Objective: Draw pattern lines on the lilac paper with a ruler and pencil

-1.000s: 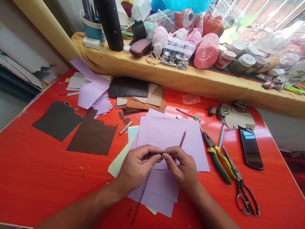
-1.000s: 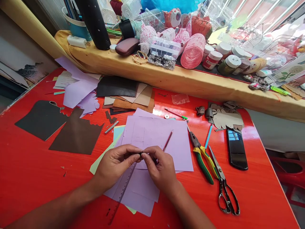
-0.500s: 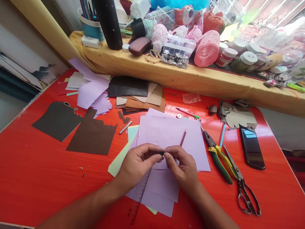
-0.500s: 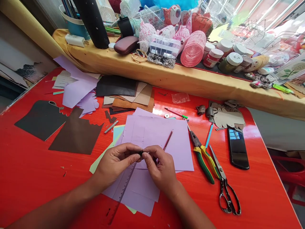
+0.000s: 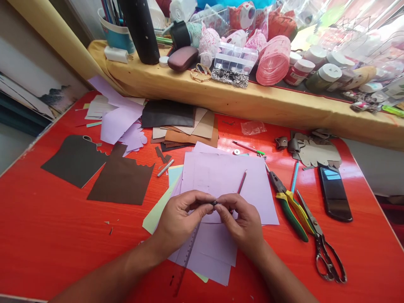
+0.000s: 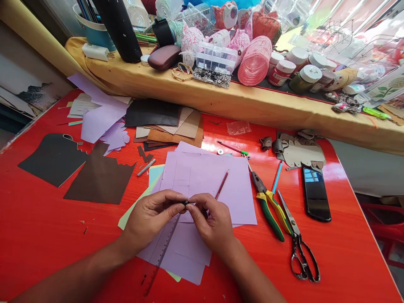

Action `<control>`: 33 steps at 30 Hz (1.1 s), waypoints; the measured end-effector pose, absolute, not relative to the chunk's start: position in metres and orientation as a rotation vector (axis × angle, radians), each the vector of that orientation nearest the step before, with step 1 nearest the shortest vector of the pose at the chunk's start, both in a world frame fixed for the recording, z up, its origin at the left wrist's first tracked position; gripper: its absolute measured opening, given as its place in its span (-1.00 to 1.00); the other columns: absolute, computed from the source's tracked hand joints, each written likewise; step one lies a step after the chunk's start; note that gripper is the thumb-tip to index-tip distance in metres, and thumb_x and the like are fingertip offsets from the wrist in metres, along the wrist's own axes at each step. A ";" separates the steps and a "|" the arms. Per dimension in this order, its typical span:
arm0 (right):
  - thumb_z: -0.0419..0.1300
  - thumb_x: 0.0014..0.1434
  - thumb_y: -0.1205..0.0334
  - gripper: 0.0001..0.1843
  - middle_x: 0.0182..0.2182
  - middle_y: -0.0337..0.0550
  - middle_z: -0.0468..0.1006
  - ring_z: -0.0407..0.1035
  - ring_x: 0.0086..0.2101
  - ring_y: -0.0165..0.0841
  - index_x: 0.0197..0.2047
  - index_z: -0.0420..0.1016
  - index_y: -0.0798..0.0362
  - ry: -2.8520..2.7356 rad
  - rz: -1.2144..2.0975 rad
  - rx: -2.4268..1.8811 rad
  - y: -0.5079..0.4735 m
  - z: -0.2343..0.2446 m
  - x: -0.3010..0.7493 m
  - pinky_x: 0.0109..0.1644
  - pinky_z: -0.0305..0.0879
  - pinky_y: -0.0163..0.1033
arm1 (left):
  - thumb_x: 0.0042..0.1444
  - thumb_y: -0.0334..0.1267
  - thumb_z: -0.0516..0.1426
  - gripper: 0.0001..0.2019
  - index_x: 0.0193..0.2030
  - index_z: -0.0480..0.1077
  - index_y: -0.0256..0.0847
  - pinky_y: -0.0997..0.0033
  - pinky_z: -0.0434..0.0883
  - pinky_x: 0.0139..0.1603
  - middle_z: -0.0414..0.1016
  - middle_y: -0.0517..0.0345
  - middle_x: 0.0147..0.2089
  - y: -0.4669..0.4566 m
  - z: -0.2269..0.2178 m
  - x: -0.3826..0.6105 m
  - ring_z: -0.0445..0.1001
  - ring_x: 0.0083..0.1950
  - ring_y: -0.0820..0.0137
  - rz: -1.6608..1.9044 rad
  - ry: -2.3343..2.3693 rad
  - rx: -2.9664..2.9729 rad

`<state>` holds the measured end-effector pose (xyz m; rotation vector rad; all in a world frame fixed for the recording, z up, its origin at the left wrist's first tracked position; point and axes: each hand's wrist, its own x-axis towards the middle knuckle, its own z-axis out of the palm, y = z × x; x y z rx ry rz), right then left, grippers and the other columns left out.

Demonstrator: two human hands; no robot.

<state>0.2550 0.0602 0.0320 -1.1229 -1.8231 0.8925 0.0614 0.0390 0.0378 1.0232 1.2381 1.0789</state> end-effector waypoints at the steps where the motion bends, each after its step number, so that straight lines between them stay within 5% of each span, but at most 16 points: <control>1: 0.29 0.47 0.29 -0.92 -0.39 -0.20 0.71 0.50 -0.51 -0.37 -0.10 0.64 -0.03 -1.825 0.890 -1.116 0.060 0.032 0.255 -0.42 0.46 -0.30 | 0.25 -0.05 0.41 -0.78 -0.11 0.73 -0.13 0.29 0.71 -0.05 0.76 0.09 -0.20 0.039 0.037 0.061 0.74 -0.17 0.24 1.070 1.235 1.020; 19: 0.30 0.50 0.21 -0.87 -0.42 -0.19 0.71 0.50 -0.53 -0.36 -0.13 0.68 -0.05 -1.854 0.857 -1.108 0.059 0.032 0.257 -0.44 0.49 -0.29 | 0.26 -0.16 0.38 -0.88 -0.19 0.71 -0.14 0.35 0.68 -0.13 0.74 0.12 -0.27 0.040 0.041 0.060 0.72 -0.23 0.28 1.068 1.250 1.072; 33: 0.37 0.40 0.34 -0.92 -0.46 -0.28 0.65 0.43 -0.54 -0.42 -0.15 0.67 -0.04 -1.641 1.123 -1.075 0.059 0.034 0.258 -0.45 0.36 -0.33 | 0.26 -0.18 0.42 -0.90 -0.15 0.73 -0.12 0.38 0.67 -0.11 0.73 0.11 -0.22 0.040 0.043 0.061 0.72 -0.19 0.28 1.101 1.185 1.075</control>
